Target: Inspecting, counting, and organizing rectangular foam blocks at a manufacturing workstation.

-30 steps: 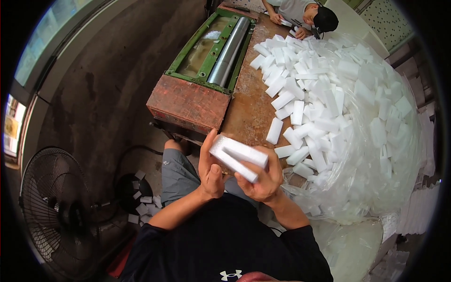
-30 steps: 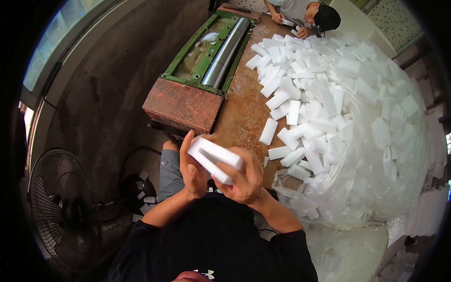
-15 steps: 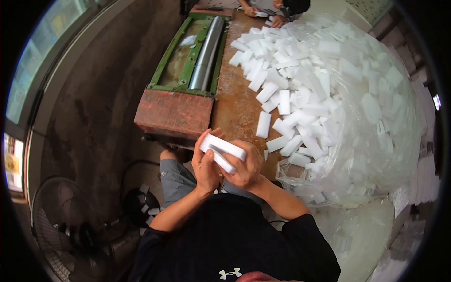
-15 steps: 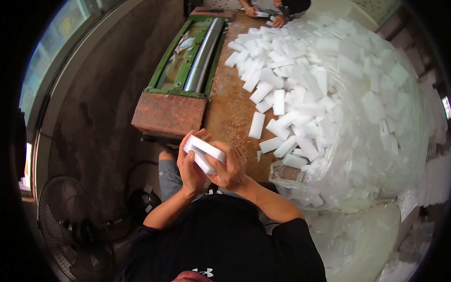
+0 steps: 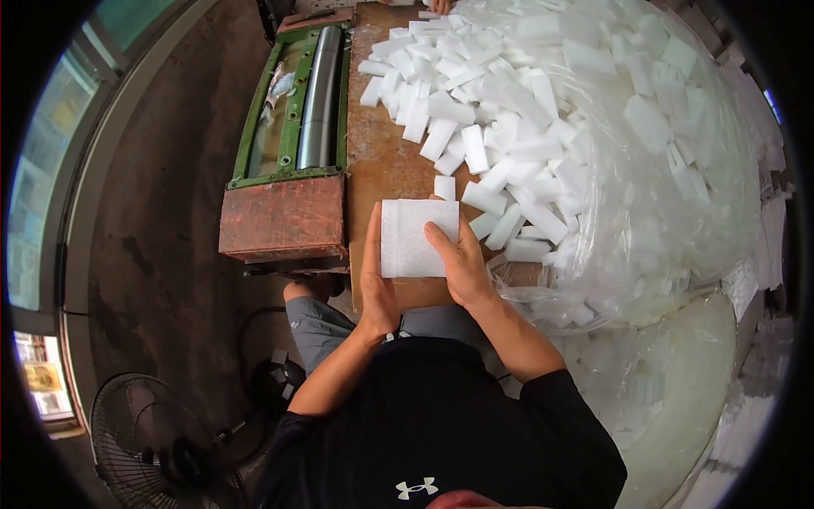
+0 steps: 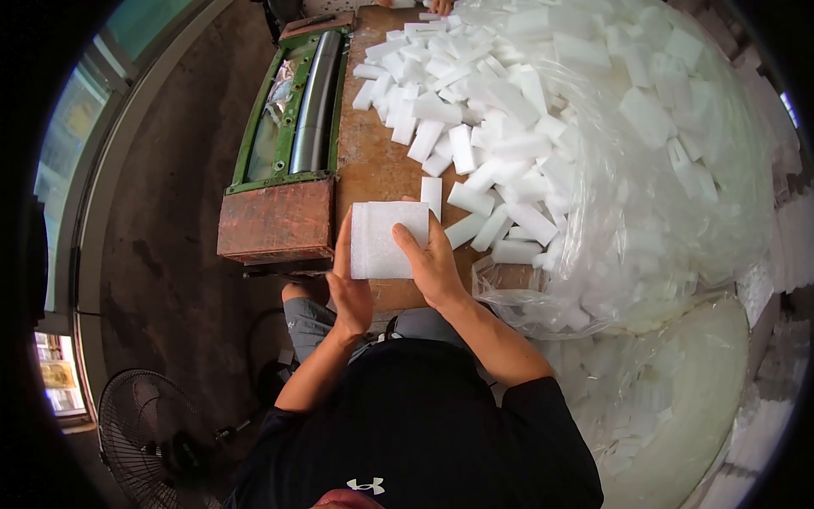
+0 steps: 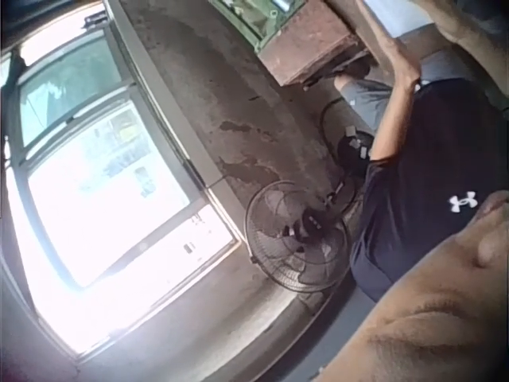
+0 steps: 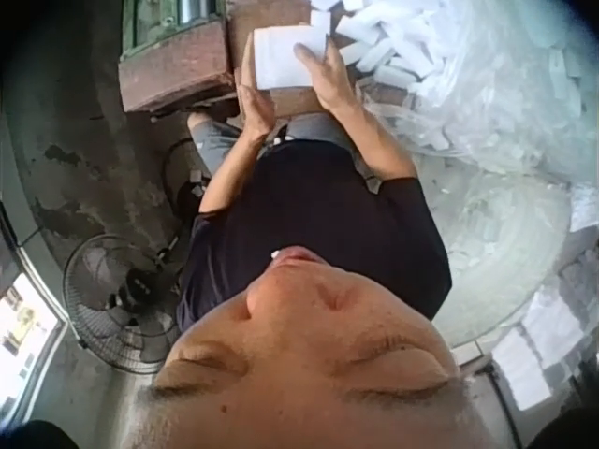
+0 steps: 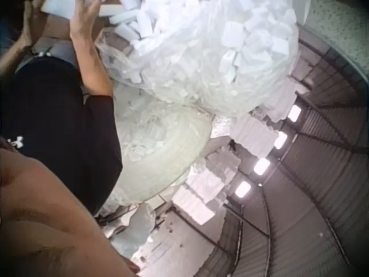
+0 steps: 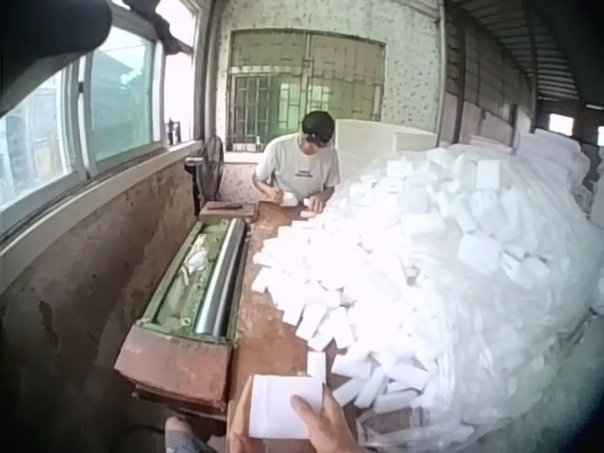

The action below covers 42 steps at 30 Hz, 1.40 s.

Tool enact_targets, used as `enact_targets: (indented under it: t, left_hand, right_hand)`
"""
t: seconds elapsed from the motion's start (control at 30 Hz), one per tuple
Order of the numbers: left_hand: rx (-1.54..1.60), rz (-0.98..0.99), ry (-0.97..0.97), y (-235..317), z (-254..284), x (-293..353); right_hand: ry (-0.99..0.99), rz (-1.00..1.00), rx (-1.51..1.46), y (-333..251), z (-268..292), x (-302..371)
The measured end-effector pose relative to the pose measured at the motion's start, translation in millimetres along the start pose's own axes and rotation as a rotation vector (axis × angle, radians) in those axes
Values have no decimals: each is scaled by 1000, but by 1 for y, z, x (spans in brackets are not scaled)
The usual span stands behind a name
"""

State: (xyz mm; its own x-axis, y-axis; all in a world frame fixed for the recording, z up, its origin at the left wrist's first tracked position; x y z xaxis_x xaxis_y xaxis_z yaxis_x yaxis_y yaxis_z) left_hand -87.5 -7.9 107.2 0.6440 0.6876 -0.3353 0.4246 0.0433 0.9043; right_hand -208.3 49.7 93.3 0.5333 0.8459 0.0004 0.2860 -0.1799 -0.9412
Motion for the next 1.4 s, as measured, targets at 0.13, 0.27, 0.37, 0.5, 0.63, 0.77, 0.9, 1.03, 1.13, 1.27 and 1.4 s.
enact_targets:
  t: [0.13,0.27,0.37,0.5,0.63,0.77,0.9,1.03,1.13,1.27,1.4]
  left_hand:
    - [-51,-12,-87,3,-23,1]
    - [-55,-8,-227,-5,-44,-5]
    - [-264,59,-217,-24,-31,-19]
    - [-620,166,-203,-79,-15,-43]
    - [-1054,-187,-258,-89,-46,-76]
    - [-1250,-158,-340,-122,-57,-85]
    - [-1365,-30,-409,-128,-51,-85]
    - [-1447,-134,-346,-102,-34,-66]
    - [-1489,-69,-318,-90,-15,-48]
    - [-1509,-16,-289,-69,1,-24]
    - [-1497,-25,-252,-59,16,-3]
  right_hand:
    - [39,22,110,-6,18,7]
    - [76,48,150,-37,66,27]
    - [322,311,457,-115,152,78]
    - [293,692,-22,-235,272,219]
    - [-28,1206,-652,-294,327,339]
    - [294,763,-133,-267,321,234]
    - [694,691,1128,-315,269,109]
    - [698,564,1777,-342,261,-6]
    - [653,320,2070,-331,279,-71]
    - [599,-58,2018,-326,309,-91]
    - [561,215,1785,-337,290,-64]
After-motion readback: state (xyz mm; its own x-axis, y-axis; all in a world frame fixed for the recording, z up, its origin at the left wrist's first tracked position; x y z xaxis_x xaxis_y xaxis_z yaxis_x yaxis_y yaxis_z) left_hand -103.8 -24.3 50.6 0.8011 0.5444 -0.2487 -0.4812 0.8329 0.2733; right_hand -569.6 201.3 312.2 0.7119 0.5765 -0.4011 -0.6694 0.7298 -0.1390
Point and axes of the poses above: each hand's wrist, its own x-axis away from the middle knuckle, its own z-axis out of the back of the hand, y = z × x, the point moved 10 cm from there along -x, towards the middle knuckle, and after that the axes turned 6 degrees about -y, right-handed, at the moved point
